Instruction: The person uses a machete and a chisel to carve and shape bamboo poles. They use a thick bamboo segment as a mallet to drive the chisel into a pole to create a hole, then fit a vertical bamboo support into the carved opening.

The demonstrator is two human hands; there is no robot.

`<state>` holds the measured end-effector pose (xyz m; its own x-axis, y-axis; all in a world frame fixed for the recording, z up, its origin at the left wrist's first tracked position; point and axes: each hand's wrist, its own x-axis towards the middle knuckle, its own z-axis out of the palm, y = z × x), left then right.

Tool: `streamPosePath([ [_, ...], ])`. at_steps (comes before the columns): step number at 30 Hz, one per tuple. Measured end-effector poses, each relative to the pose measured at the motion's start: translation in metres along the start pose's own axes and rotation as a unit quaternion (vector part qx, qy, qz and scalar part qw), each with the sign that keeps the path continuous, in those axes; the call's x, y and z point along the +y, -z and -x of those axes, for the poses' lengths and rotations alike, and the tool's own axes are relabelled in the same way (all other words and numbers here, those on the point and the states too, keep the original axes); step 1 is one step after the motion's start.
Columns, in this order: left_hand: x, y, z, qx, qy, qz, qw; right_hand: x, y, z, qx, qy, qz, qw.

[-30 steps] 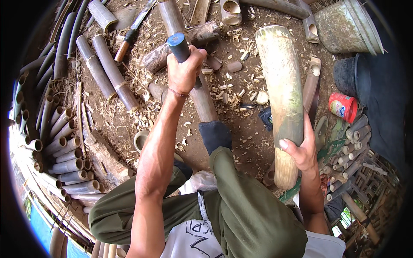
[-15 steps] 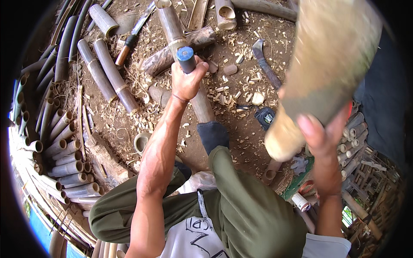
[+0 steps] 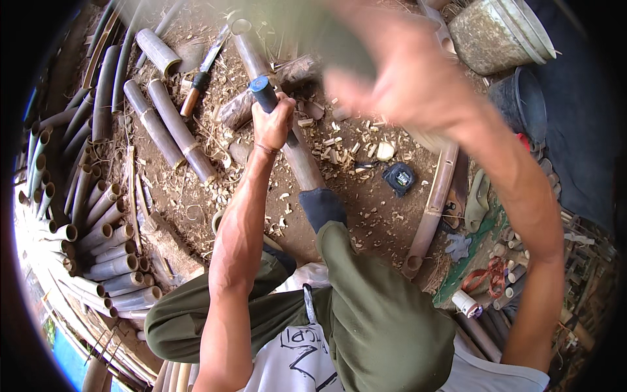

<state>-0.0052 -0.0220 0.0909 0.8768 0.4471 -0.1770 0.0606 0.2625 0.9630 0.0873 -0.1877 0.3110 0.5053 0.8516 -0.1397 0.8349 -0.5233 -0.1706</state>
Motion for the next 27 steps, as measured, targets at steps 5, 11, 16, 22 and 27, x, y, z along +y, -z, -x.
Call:
streamPosePath([
  [5, 0.003, -0.009, 0.000, -0.010, 0.031, 0.006, 0.999, 0.023, -0.011, 0.015, 0.217, 0.093, -0.321, 0.917],
  [11, 0.022, -0.014, 0.028, 0.056, -0.096, 0.064, 0.992, 0.028, -0.004, 0.077, 0.206, -0.071, -0.524, 0.823],
  [16, 0.012, -0.025, 0.017, 0.033, -0.022, -0.133, 0.990, 0.028, -0.010, 0.107, 0.206, -0.167, -0.569, 0.778],
  [22, 0.007, -0.031, 0.019, 0.034, -0.035, -0.143, 0.989, 0.040, -0.014, 0.116, 0.210, -0.164, -0.548, 0.793],
  [27, 0.003, -0.033, 0.018, 0.030, -0.026, -0.170, 0.985, 0.033, -0.012, 0.107, 0.265, -0.119, -0.535, 0.793],
])
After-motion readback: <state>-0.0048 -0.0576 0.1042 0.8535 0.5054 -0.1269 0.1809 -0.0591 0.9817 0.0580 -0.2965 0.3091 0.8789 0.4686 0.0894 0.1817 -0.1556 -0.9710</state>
